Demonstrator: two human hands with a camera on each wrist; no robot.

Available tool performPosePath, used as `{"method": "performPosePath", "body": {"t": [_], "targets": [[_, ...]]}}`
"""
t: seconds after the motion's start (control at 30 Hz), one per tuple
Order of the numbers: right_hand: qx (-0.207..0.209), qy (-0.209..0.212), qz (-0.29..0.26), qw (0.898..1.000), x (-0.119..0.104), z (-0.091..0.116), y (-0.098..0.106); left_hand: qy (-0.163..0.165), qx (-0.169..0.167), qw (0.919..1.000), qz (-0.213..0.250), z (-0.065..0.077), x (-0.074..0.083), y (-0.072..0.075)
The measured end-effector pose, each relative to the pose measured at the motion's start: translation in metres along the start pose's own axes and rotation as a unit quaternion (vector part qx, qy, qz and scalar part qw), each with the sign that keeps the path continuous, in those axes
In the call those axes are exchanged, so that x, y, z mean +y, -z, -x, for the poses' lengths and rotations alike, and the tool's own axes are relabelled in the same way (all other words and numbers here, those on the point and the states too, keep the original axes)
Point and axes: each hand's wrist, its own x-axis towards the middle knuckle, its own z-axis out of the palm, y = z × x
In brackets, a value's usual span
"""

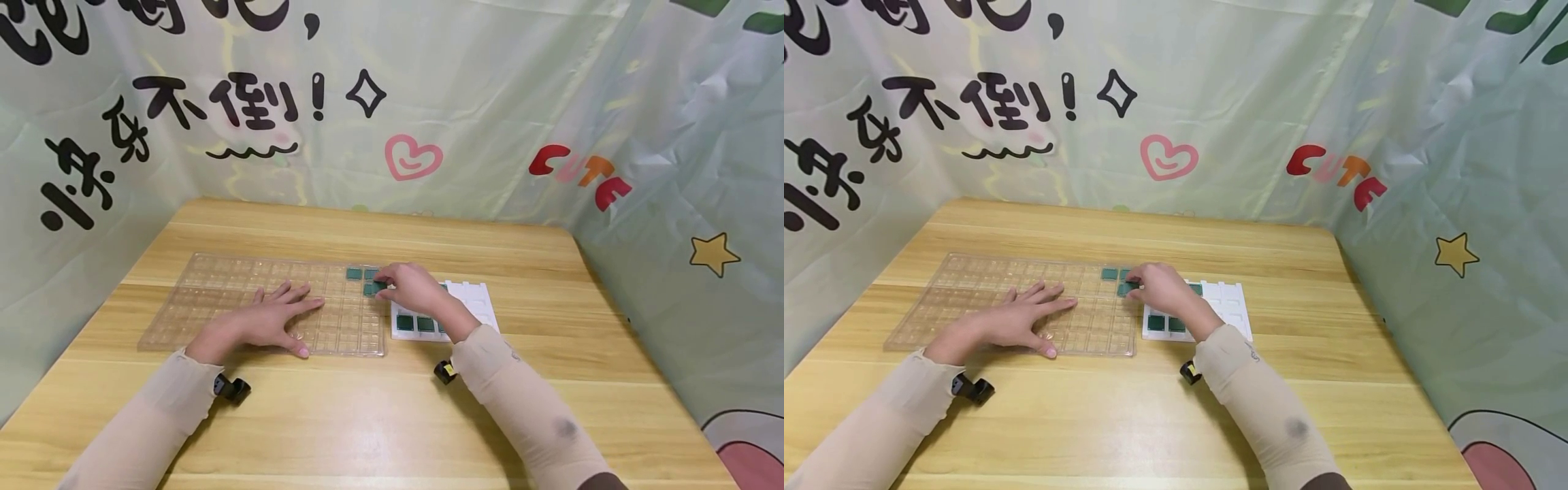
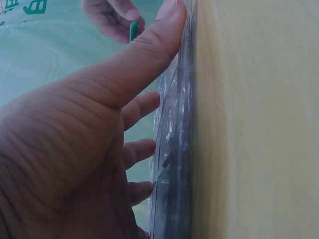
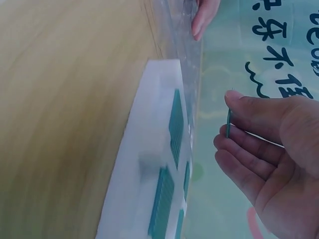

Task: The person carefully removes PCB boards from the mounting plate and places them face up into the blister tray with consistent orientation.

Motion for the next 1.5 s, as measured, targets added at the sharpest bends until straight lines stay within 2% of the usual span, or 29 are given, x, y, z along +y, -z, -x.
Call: {"method": "performPosePath", "body": {"t": [0.27,0.73,0.97,1.13,1.5], "targets": [[-0.013,-0.017,-0.008,1.000,-0.009,-0.016,-0.011,-0.001,-0.002,1.0000,-0.001,0.000,0.001,0.001],[-0.017,-0.033,0.012,0.999,-0.018,-0.044,-0.026,-0.006,-0.005,1.0000,0.005,0.000,0.002,0.002],[-0.021,-0.031,0.030,0.999,-0.021,-0.050,-0.030,-0.006,-0.007,1.0000,0.001,0.001,0.003,0.003],[-0.018,-0.026,0.024,0.999,-0.021,-0.053,-0.033,-0.004,-0.006,1.0000,0.000,0.001,0.002,0.003],[-0.020,-0.043,0.023,0.999,-0.023,-0.055,-0.036,-0.002,-0.001,1.0000,-0.005,0.001,0.000,0.002]]}}
